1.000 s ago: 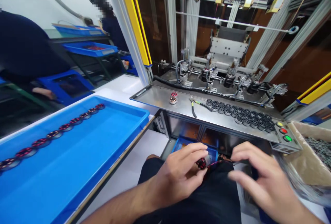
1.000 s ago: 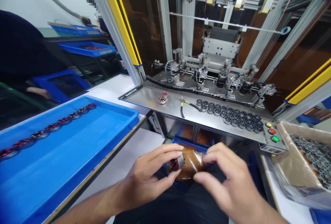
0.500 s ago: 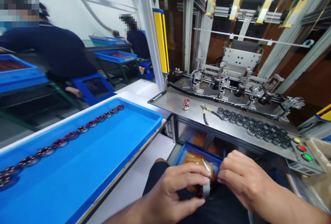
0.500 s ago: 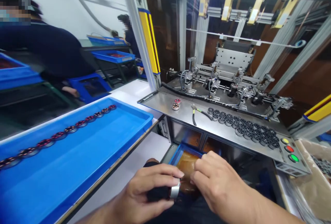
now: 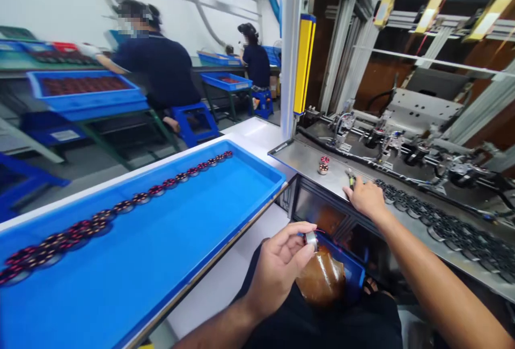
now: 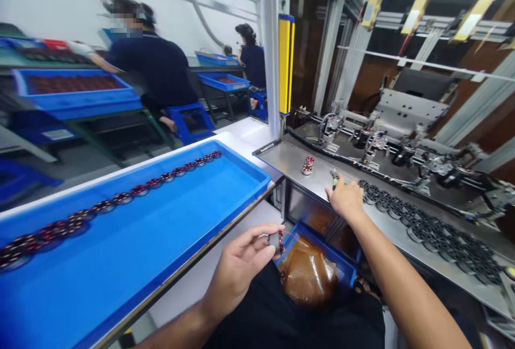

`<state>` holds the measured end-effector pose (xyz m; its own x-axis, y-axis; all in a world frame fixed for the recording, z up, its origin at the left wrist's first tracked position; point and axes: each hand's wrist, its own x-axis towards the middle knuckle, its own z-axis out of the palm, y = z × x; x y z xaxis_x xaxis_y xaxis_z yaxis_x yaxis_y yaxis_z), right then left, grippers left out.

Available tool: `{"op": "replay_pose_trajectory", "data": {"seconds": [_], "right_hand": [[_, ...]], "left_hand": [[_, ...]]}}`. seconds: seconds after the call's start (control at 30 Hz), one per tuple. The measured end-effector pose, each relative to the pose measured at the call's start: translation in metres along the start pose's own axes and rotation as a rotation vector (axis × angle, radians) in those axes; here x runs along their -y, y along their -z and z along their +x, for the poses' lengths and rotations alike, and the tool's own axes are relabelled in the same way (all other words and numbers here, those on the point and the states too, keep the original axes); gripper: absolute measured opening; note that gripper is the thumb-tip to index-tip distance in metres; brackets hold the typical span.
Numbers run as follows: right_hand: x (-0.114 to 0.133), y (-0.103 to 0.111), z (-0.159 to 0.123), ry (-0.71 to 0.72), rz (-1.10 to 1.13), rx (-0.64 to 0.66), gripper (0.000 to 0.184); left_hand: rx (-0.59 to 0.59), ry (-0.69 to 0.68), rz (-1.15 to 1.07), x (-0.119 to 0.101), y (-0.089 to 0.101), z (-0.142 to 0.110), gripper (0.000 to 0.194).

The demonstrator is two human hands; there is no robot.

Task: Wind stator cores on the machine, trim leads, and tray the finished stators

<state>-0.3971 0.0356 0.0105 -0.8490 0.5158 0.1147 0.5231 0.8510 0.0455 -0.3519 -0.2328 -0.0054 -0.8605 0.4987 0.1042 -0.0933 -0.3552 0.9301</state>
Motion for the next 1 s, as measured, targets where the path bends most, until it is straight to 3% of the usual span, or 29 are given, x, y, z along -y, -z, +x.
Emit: {"op": "replay_pose_trajectory", "data": {"seconds": [0.2,0.37,0.47,0.57,0.67,0.73,0.8,0.87,0.93,1.0], "right_hand": [[-0.017,-0.003,-0.003,0.076,-0.052,0.049,0.037],[-0.044,-0.005,0.007,0.172,0.051,0.056,0.03],[-0.06,0.008,0.016,0.198,0.193,0.064,0.03],[-0.074,0.035,0.005,0.221,0.377,0.073,0.045],[-0.077,0.054,-0.049,0.326,0.759,0.124,0.043],[-0.075,0.048,-0.106,0.374,0.976,0.186,0.041],[-0.071,0.025,-0.168,0.338,1.079,0.098,0.041],[-0.069,-0.007,-0.221,0.33,1.033,-0.013,0.045],[-0.067,-0.033,-0.258,0.357,0.955,-0.048,0.051],[-0.066,-0.047,-0.277,0.391,0.885,-0.065,0.056]], "left_hand": [[-0.027,-0.023,-0.063,-0.001,0.003,0.003,0.017],[-0.01,-0.029,-0.089,0.002,0.0,0.001,0.014],[0.016,0.0,-0.113,0.003,-0.003,-0.002,0.015],[0.016,0.031,-0.12,0.001,-0.007,-0.004,0.019],[0.025,0.08,-0.12,-0.002,-0.008,-0.005,0.025],[0.056,0.097,-0.136,-0.002,-0.008,-0.005,0.028],[0.108,0.101,-0.161,-0.001,-0.009,-0.005,0.031],[0.153,0.11,-0.175,0.002,-0.012,-0.005,0.034],[0.181,0.126,-0.172,0.004,-0.019,-0.005,0.035],[0.199,0.142,-0.164,0.005,-0.028,-0.005,0.034]]}}
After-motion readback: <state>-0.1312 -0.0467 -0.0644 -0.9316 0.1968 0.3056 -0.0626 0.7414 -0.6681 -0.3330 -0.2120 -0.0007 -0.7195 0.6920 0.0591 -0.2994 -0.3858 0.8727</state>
